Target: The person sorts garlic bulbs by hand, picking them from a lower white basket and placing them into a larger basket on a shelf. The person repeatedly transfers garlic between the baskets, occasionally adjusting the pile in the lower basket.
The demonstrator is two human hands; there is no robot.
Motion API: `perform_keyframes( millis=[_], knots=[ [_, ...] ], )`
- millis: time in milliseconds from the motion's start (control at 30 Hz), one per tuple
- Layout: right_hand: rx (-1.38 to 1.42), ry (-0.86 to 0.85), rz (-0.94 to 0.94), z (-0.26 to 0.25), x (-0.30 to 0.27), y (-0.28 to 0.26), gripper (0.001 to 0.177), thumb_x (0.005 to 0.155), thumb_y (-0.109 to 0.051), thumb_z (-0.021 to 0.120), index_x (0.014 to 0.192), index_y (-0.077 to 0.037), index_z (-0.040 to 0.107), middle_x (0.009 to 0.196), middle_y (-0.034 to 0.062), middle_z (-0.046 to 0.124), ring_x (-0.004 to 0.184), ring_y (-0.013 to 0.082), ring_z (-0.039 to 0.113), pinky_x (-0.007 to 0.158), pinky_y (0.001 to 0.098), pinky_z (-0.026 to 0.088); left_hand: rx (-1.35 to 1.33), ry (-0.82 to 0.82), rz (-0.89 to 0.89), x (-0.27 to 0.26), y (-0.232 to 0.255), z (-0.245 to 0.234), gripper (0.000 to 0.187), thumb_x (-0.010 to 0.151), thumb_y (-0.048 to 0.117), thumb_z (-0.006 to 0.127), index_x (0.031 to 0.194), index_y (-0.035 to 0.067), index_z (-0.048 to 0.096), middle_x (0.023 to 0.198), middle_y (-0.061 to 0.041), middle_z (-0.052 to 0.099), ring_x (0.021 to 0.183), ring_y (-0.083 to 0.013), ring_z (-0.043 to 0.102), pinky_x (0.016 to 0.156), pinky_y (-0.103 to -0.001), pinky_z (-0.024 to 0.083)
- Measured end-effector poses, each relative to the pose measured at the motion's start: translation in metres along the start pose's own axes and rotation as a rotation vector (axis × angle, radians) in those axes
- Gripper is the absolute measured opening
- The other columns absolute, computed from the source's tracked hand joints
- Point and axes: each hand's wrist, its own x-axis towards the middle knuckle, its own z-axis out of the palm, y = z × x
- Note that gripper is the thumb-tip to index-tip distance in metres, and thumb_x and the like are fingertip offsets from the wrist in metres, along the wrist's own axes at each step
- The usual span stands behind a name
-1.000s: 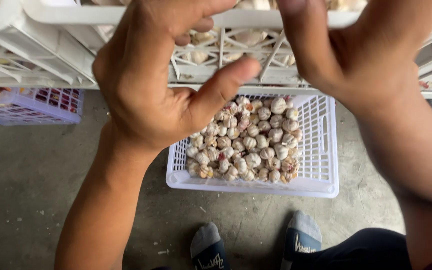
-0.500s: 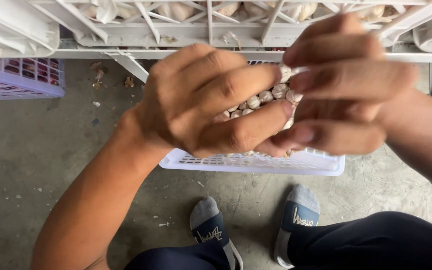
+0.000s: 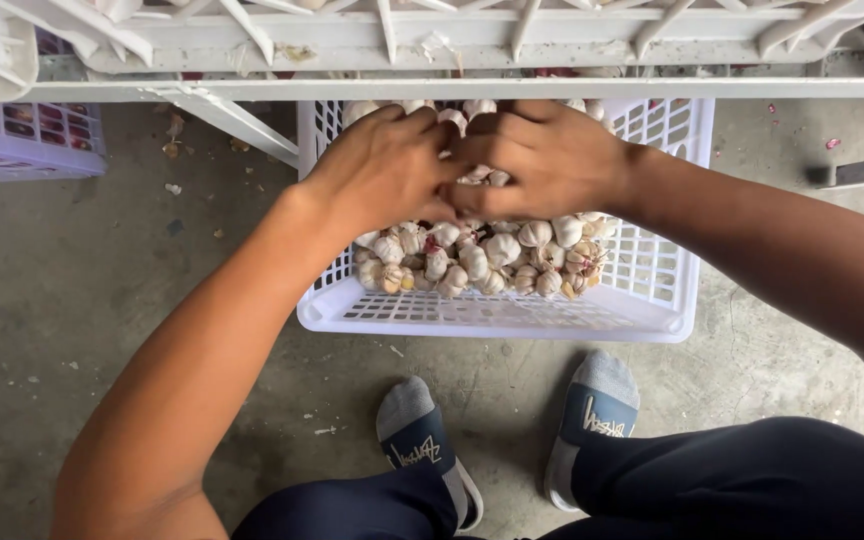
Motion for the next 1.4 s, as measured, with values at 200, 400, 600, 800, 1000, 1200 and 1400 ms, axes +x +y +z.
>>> perform_keyframes(
  millis=[200, 400, 600, 800, 1000, 1200, 1400],
  knots=[
    [0.095, -0.644, 0.218, 0.043, -0.002, 0.005, 0.042, 0.102, -0.046, 0.054, 0.128, -0.013, 0.051, 0.112, 0.0170, 0.064, 0.074, 0.0197, 0.066, 0.036, 0.0246, 0.052, 0.128, -0.324, -0.378, 0.024, -0.058, 0.119, 0.053, 0.094, 0.018, 0.062, 0.146, 0.010, 0.053, 0.147, -0.023, 0.047, 0.135, -0.0398, 0.044, 0.110, -0.061, 0.030],
    [0.174, -0.681, 0.258, 0.072, 0.002, 0.010, 0.043, 0.100, -0.044, 0.057, 0.131, -0.015, 0.051, 0.117, 0.0156, 0.062, 0.084, 0.0227, 0.063, 0.049, 0.0302, 0.050, -0.014, -0.363, -0.586, 0.034, -0.079, 0.112, 0.041, 0.107, 0.025, 0.051, 0.147, 0.018, 0.053, 0.162, -0.013, 0.036, 0.151, -0.0371, 0.031, 0.120, -0.066, 0.024],
    [0.299, -0.742, 0.313, 0.092, 0.001, -0.005, 0.045, 0.098, -0.042, 0.061, 0.134, -0.017, 0.051, 0.123, 0.0140, 0.061, 0.096, 0.0262, 0.059, 0.064, 0.0370, 0.047, 0.423, -0.381, -0.425, 0.037, -0.100, 0.177, 0.064, 0.088, 0.016, 0.065, 0.150, 0.017, 0.047, 0.165, -0.014, 0.029, 0.151, -0.0411, 0.026, 0.117, -0.068, 0.021],
    [0.374, -0.800, 0.375, 0.097, 0.005, -0.007, 0.048, 0.096, -0.040, 0.064, 0.138, -0.019, 0.051, 0.129, 0.0125, 0.059, 0.108, 0.0298, 0.056, 0.079, 0.0438, 0.045, 0.440, -0.259, -0.448, 0.051, -0.117, 0.195, 0.069, 0.085, 0.025, 0.066, 0.150, 0.011, 0.045, 0.160, -0.020, 0.034, 0.146, -0.0476, 0.031, 0.110, -0.074, 0.025],
    [0.472, -0.827, 0.437, 0.107, 0.020, -0.021, 0.053, 0.094, -0.037, 0.068, 0.141, -0.020, 0.051, 0.135, 0.0109, 0.058, 0.121, 0.0333, 0.052, 0.094, 0.0506, 0.042, 0.299, -0.530, -0.465, 0.034, -0.087, 0.138, 0.056, 0.092, 0.021, 0.070, 0.141, -0.003, 0.058, 0.145, -0.025, 0.055, 0.132, -0.0425, 0.053, 0.106, -0.065, 0.043],
    [0.537, -0.873, 0.580, 0.115, 0.002, -0.028, 0.058, 0.092, -0.035, 0.072, 0.144, -0.022, 0.051, 0.141, 0.0093, 0.056, 0.133, 0.0369, 0.048, 0.109, 0.0575, 0.040, 0.094, -0.090, -0.392, 0.008, -0.046, 0.080, 0.051, 0.076, 0.007, 0.071, 0.126, 0.009, 0.067, 0.126, -0.021, 0.064, 0.115, -0.0400, 0.065, 0.096, -0.054, 0.053],
    [0.229, -1.034, 0.427, 0.133, -0.012, -0.046, 0.068, 0.085, -0.020, 0.065, 0.150, -0.030, 0.047, 0.146, 0.0139, 0.051, 0.137, 0.0418, 0.045, 0.109, 0.0599, 0.037, -0.173, -0.180, -0.434, -0.008, -0.021, 0.020, 0.057, 0.075, 0.005, 0.070, 0.132, 0.007, 0.061, 0.124, -0.030, 0.058, 0.089, -0.0453, 0.070, 0.076, -0.054, 0.060]
  ],
)
